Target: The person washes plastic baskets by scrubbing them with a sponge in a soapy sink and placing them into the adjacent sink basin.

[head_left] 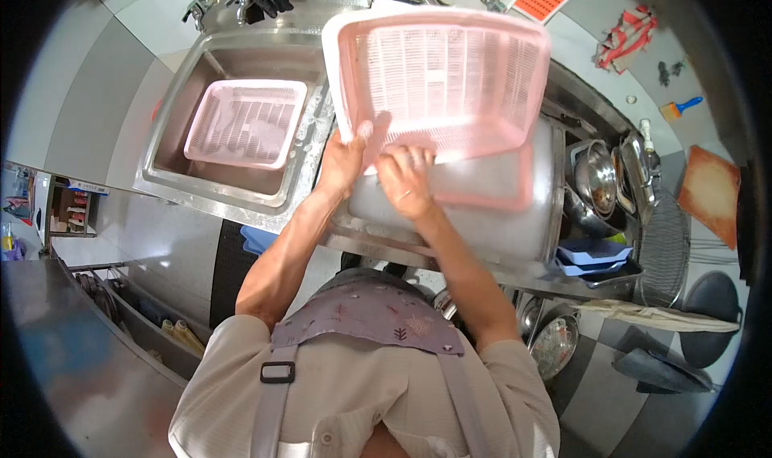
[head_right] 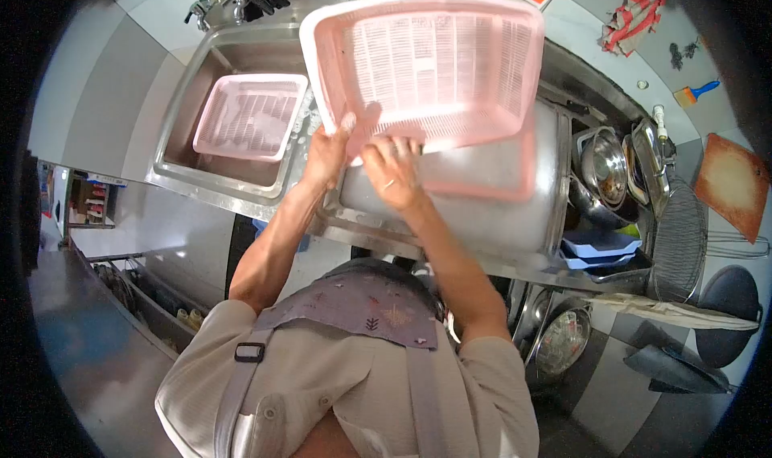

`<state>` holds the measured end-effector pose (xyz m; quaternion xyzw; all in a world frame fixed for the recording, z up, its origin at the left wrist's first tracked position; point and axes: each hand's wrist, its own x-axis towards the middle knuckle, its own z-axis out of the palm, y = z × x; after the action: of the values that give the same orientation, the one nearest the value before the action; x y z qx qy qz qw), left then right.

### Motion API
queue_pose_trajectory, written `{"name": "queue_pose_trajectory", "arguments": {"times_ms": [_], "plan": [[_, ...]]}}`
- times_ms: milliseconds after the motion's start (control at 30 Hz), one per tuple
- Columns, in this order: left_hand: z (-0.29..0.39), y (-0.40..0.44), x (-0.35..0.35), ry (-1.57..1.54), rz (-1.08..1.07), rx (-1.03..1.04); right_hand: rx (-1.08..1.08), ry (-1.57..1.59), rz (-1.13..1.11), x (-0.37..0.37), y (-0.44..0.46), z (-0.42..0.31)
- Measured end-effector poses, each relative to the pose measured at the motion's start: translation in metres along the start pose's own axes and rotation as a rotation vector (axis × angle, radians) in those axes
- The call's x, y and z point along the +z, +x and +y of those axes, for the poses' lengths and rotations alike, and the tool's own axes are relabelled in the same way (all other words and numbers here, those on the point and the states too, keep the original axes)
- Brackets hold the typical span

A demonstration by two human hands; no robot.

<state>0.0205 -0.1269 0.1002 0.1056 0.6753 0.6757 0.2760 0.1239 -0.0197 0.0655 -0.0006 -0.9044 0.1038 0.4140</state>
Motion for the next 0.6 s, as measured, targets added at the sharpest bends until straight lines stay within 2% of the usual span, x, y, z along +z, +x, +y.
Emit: {"name": "queue_pose_trajectory", "arguments": {"times_ms": [100,267,333,367,500,567,600], "plan": [[-0.008,0.007,-0.001,-0.155,-0.051,0.006,-0.042,-0.029,-0.061,-0.027,-0.006,0.030],[-0.003,0.005,-0.014,-0.107,-0.007,0.034,0.068,-0.129,-0.031,-0.055,-0.027,0.096],[0.000,0.004,-0.025,-0.115,0.012,0.049,0.239,-0.380,-0.016,-0.062,-0.039,0.120],[-0.002,0.005,-0.031,-0.116,0.007,0.054,0.238,-0.385,-0.010,-0.061,-0.044,0.125],[-0.005,0.000,-0.041,-0.048,-0.011,0.133,0.350,-0.282,-0.032,-0.057,-0.069,0.147],[0.004,-0.011,-0.046,0.195,0.014,0.218,0.699,-0.141,-0.080,-0.054,-0.082,0.149],[0.011,-0.017,-0.048,0.157,0.023,0.171,0.696,-0.138,-0.078,-0.055,-0.093,0.156]]}}
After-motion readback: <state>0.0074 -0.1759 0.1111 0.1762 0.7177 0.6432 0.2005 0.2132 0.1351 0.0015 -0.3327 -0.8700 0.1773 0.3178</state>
